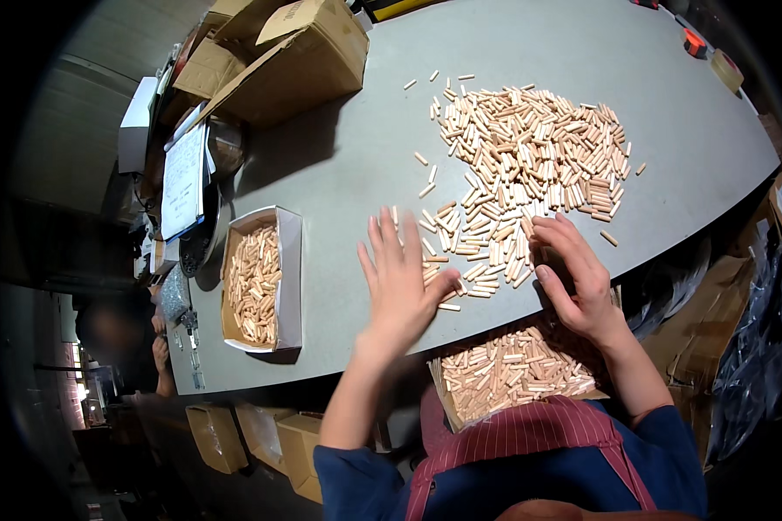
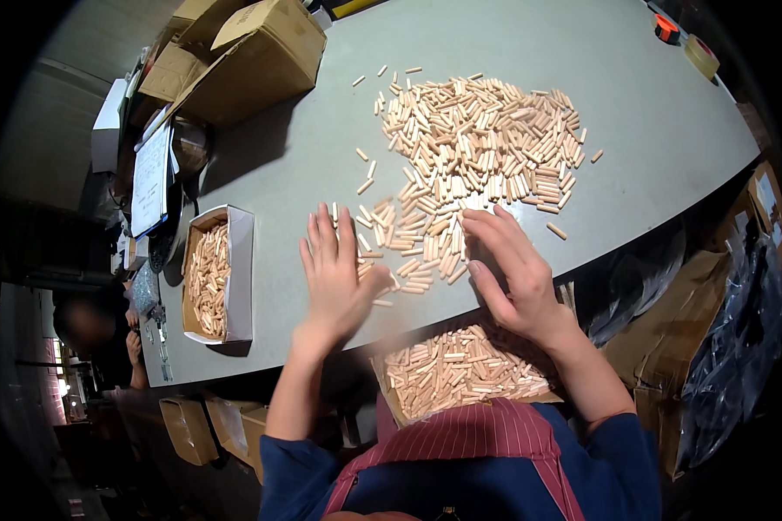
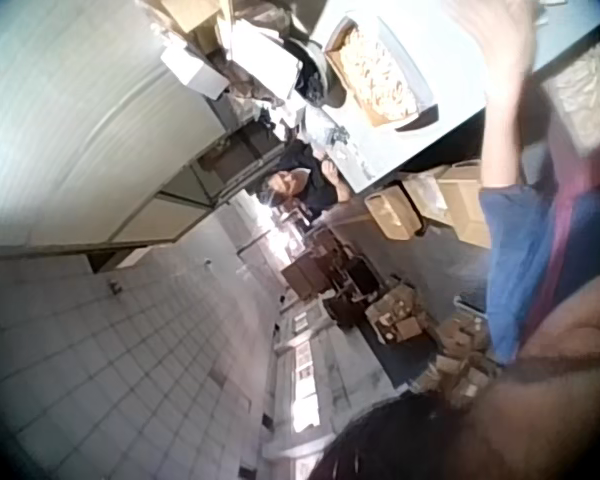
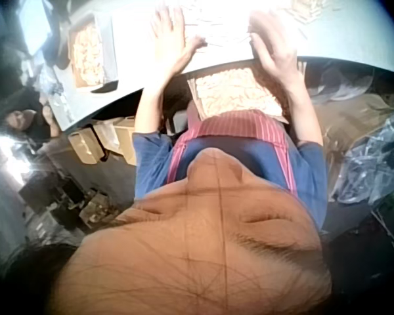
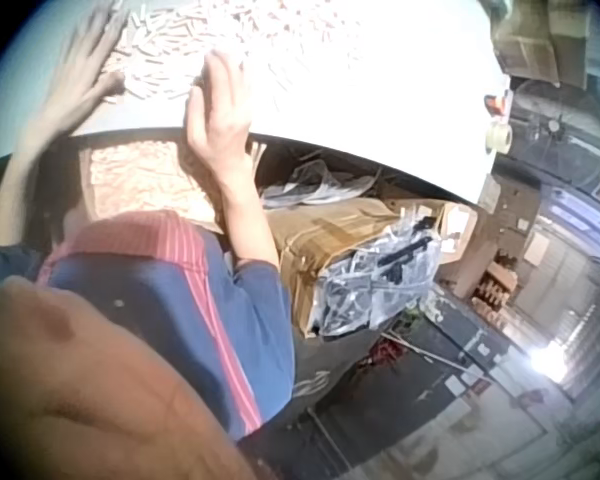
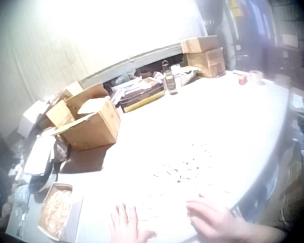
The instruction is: The person repeatedly picks up small wooden pegs from a pile on the table and places them into a cardboard box. The hands work continuously to transfer the pegs from the table surface into the box, gradually reducing the pile on the table.
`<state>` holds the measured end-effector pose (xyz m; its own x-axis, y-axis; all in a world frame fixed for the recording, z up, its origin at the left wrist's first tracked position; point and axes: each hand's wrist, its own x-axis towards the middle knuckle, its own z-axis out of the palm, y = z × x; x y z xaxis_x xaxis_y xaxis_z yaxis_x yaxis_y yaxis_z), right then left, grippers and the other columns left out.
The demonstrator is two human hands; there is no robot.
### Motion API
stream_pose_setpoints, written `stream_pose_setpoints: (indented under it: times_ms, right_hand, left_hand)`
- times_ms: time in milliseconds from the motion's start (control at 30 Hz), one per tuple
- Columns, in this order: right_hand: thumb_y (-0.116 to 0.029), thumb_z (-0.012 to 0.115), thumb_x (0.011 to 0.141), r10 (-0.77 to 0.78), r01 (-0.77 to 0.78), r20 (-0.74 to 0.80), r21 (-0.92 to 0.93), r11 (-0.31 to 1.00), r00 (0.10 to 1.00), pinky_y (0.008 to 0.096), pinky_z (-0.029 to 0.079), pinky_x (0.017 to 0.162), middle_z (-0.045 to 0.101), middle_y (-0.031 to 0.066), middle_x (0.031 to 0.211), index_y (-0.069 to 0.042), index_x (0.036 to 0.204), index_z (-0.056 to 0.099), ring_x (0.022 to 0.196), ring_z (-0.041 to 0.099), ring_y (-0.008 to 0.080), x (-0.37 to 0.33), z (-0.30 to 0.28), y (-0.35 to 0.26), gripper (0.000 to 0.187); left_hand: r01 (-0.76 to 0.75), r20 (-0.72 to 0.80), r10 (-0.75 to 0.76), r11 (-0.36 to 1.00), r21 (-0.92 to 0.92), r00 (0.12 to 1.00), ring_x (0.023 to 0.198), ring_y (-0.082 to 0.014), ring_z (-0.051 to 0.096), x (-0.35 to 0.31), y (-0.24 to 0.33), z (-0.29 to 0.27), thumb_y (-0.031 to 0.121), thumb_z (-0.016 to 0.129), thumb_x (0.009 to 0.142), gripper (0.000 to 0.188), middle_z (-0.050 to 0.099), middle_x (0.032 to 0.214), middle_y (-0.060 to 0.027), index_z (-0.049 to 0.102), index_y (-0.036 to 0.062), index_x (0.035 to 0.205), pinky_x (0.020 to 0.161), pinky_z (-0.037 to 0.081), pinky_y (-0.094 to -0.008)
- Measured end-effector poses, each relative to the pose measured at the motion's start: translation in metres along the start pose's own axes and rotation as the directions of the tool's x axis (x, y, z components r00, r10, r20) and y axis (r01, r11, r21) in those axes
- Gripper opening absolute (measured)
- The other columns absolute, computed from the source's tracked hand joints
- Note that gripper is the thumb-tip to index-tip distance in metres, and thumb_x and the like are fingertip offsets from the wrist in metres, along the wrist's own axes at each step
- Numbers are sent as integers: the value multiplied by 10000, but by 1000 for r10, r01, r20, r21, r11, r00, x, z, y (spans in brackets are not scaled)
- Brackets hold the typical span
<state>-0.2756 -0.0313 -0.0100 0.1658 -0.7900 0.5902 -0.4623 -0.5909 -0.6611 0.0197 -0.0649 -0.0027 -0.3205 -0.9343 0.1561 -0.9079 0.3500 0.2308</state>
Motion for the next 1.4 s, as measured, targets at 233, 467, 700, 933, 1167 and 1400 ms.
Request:
stream_pose_setpoints:
  times_ms: [233, 467, 700, 933, 1167, 1400]
  right_hand:
    - [22, 677, 1023, 188, -175, -23, 262, 949, 982, 389, 593, 1017, 653, 224, 1459, 55, 1485, 595, 1216, 753, 294, -3, 3, -8, 471]
    - [27, 677, 1010, 41, -43, 36, 68, 997, 999, 402, 567, 1066, 660, 239, 1449, 46, 1377, 660, 1264, 719, 356, 1, -5, -1, 368]
    - [42, 614, 1023, 63, -70, 90, 83, 994, 994, 420, 512, 1145, 613, 247, 1519, 52, 1384, 651, 1379, 641, 403, 2, -2, 1, 363]
    - [15, 556, 1050, 103, -107, 59, 78, 991, 993, 421, 449, 1210, 555, 254, 1583, 42, 1498, 569, 1464, 567, 414, 4, -5, -3, 449]
    - [-129, 649, 1045, 3, 29, 203, -159, 987, 979, 626, 255, 1306, 538, 226, 1635, 11, 1574, 521, 1527, 516, 391, 5, 0, -2, 562]
    - [-395, 726, 999, -125, 304, 426, -383, 872, 896, 603, 301, 1315, 579, 145, 1632, -31, 1541, 593, 1528, 541, 311, 1, 8, -7, 667]
  left_hand:
    - [-142, -83, 127, 967, -211, 988, 1681, -458, 178, 96, -53, 14, 465, 523, 1152, 789, 223, 1796, -294, 286, -36, 1712, 1360, 165, -519]
    - [-262, 42, 359, 750, -608, 932, 1641, -379, 352, 115, -54, 4, 406, 407, 1197, 569, 529, 1680, -177, 619, 10, 1546, 1347, 238, -465]
    - [-233, 89, 354, 765, -601, 931, 1621, -393, 390, 50, -55, -21, 371, 355, 1198, 569, 544, 1669, -186, 620, 9, 1547, 1347, 238, -486]
    - [-278, 22, 295, 922, -269, 955, 1610, -502, 334, -9, -28, -17, 399, 589, 1084, 785, 391, 1718, -305, 368, -93, 1654, 1342, 232, -566]
    - [-187, 35, 190, 979, -86, 981, 1632, -500, 286, -17, 11, -11, 557, 842, 884, 1186, 320, 1742, -321, 266, -92, 1691, 1348, 204, -587]
    - [-181, -9, 181, 977, -117, 983, 1640, -477, 295, -6, 20, -2, 494, 849, 906, 1139, 333, 1749, -302, 268, -76, 1703, 1351, 221, -566]
